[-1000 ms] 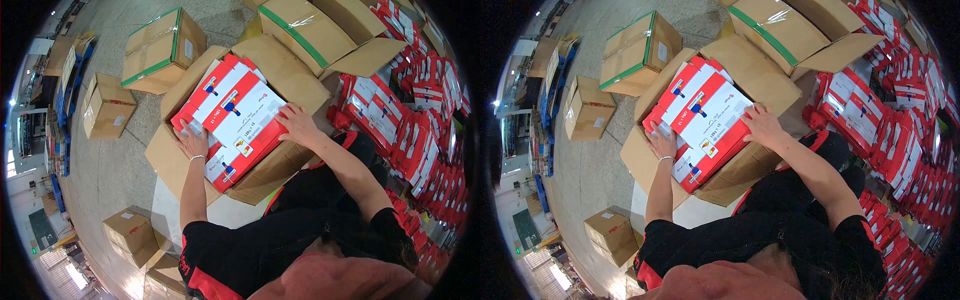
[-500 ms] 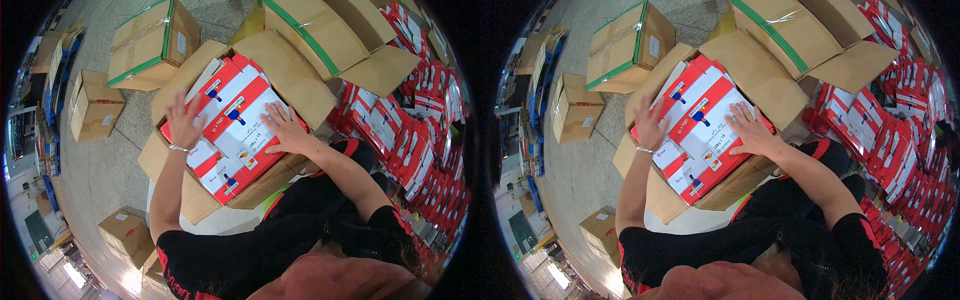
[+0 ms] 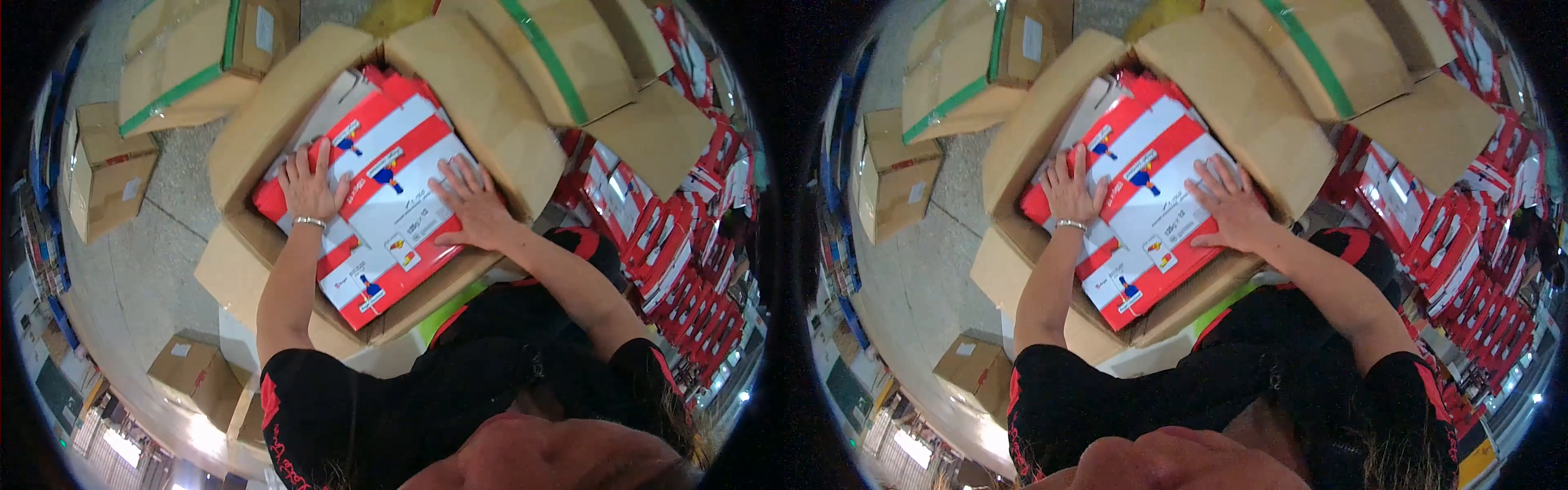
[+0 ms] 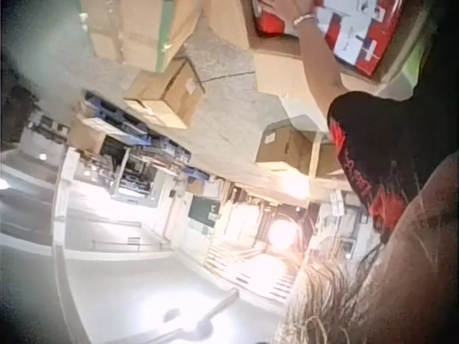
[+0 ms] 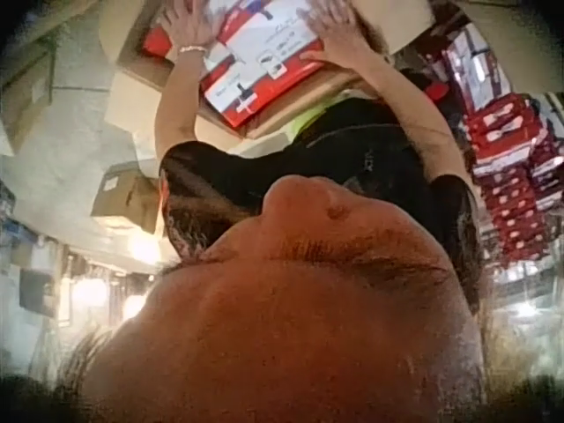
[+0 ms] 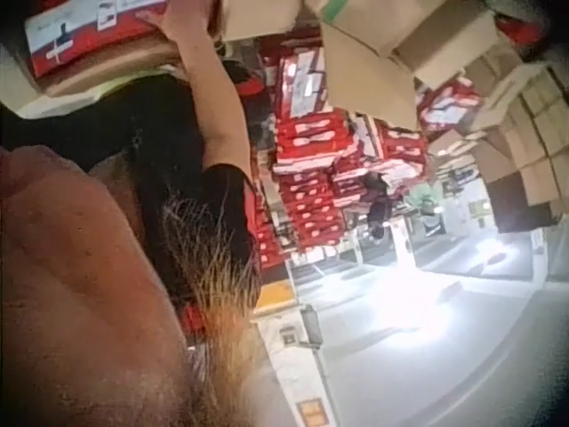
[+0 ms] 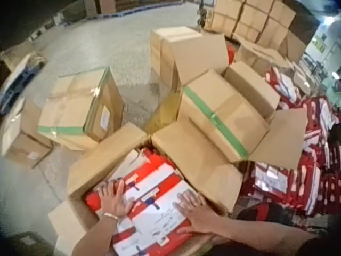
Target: Packing stacks of red and white cardboard packaging into cardboard shipping boxes.
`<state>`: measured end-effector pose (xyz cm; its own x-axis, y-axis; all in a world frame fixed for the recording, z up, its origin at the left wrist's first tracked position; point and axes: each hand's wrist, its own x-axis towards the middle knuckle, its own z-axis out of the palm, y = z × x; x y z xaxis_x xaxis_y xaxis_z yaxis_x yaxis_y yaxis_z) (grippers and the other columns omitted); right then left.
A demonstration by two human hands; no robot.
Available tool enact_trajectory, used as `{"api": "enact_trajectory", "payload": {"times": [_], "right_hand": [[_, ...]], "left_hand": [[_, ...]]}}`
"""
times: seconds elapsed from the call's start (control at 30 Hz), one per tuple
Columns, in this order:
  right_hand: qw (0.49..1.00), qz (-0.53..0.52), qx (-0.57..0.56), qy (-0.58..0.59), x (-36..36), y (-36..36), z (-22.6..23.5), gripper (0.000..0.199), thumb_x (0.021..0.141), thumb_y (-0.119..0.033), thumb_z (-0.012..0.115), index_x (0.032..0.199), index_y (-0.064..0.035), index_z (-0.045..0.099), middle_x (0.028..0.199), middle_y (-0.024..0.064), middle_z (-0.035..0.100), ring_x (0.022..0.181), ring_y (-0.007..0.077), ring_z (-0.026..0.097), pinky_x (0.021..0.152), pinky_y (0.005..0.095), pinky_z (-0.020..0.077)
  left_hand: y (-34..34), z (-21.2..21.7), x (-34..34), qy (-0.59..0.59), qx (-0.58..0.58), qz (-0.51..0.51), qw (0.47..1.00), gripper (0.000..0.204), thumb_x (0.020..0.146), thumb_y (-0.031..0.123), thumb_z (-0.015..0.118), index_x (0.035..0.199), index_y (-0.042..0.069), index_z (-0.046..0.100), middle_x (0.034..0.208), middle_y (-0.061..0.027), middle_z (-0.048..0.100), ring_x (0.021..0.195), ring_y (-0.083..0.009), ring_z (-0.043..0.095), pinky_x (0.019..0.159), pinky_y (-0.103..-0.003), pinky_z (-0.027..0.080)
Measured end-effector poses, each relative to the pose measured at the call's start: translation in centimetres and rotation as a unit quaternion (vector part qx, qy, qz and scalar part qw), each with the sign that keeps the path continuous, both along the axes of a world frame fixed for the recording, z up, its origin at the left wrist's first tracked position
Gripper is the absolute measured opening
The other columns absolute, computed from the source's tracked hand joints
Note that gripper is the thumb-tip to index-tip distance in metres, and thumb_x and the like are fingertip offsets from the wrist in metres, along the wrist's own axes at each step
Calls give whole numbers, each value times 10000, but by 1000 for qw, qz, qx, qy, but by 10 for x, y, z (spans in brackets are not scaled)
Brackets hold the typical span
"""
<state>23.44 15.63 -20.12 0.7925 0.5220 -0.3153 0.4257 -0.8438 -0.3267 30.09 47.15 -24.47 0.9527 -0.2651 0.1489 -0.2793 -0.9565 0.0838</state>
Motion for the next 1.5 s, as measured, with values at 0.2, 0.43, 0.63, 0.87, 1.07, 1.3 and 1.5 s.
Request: {"api": "enact_trajectory", "payload": {"times": [0.2, 0.43, 0.63, 0.87, 1.07, 1.3, 1.5], "right_hand": [[999, 0, 17, 36, -12, 15, -12, 1033, 716, -757, 558, 1496, -148, 261, 1587, 124, 86, 1460, 356, -3, 1137, 579, 49], [998, -8, 58, -5, -16, -15, 1, 1026, 694, -745, 596, 1490, -179, 281, 1583, 109, 119, 1462, 323, 39, 1146, 568, 67], [994, -1, 98, -47, -26, -4, 7, 1008, 705, -728, 596, 1457, -106, 343, 1563, 137, 191, 1454, 341, 108, 1148, 564, 75], [958, -177, 162, -159, -39, -77, 21, 833, 754, -466, 717, 1389, -27, 402, 1443, 250, 353, 1358, 395, 316, 1117, 498, 251], [924, -310, 208, 83, -42, -109, 18, 883, 816, -427, 660, 1450, 34, 254, 1454, 295, 318, 1356, 425, 318, 1131, 411, 271], [919, -305, 177, 175, -44, -113, -26, 934, 794, -360, 622, 1451, 103, 144, 1454, 354, 261, 1387, 411, 270, 1143, 391, 254], [920, -318, 123, 193, -34, -85, -11, 893, 789, -289, 613, 1434, 120, 152, 1405, 378, 315, 1355, 460, 293, 1110, 412, 312]], "left_hand": [[14, -7, -10, 0, 35, -6, 999, 756, 802, 524, 570, 1449, 198, 355, 1318, -176, 421, 1185, -387, 420, 1029, -546, 273], [-23, 45, -7, 35, 20, -2, 999, 744, 835, 538, 558, 1455, 193, 336, 1268, -177, 456, 1209, -355, 417, 1022, -520, 272], [0, 21, -30, 25, 95, 94, 991, 794, 866, 573, 525, 1478, 127, 287, 1274, -197, 473, 1178, -379, 447, 1041, -537, 271], [-9, 65, -48, -72, -19, 94, 993, 817, 874, 455, 574, 1489, 67, 202, 1462, -239, 280, 1397, -390, 195, 1135, -552, 135], [96, 53, -135, 68, -58, 449, 889, 902, 747, 384, 722, 1440, 15, 278, 1422, -270, 353, 1380, -411, 227, 1147, -478, 187], [75, 36, -116, 190, -109, 461, 860, 770, 732, 327, 710, 1354, 16, 380, 1289, -293, 504, 1275, -402, 430, 1026, -444, 405], [99, 11, -116, 211, -83, 442, 868, 472, 807, 203, 588, 1210, -16, 476, 1141, -293, 602, 1070, -417, 598, 940, -458, 467]]}}
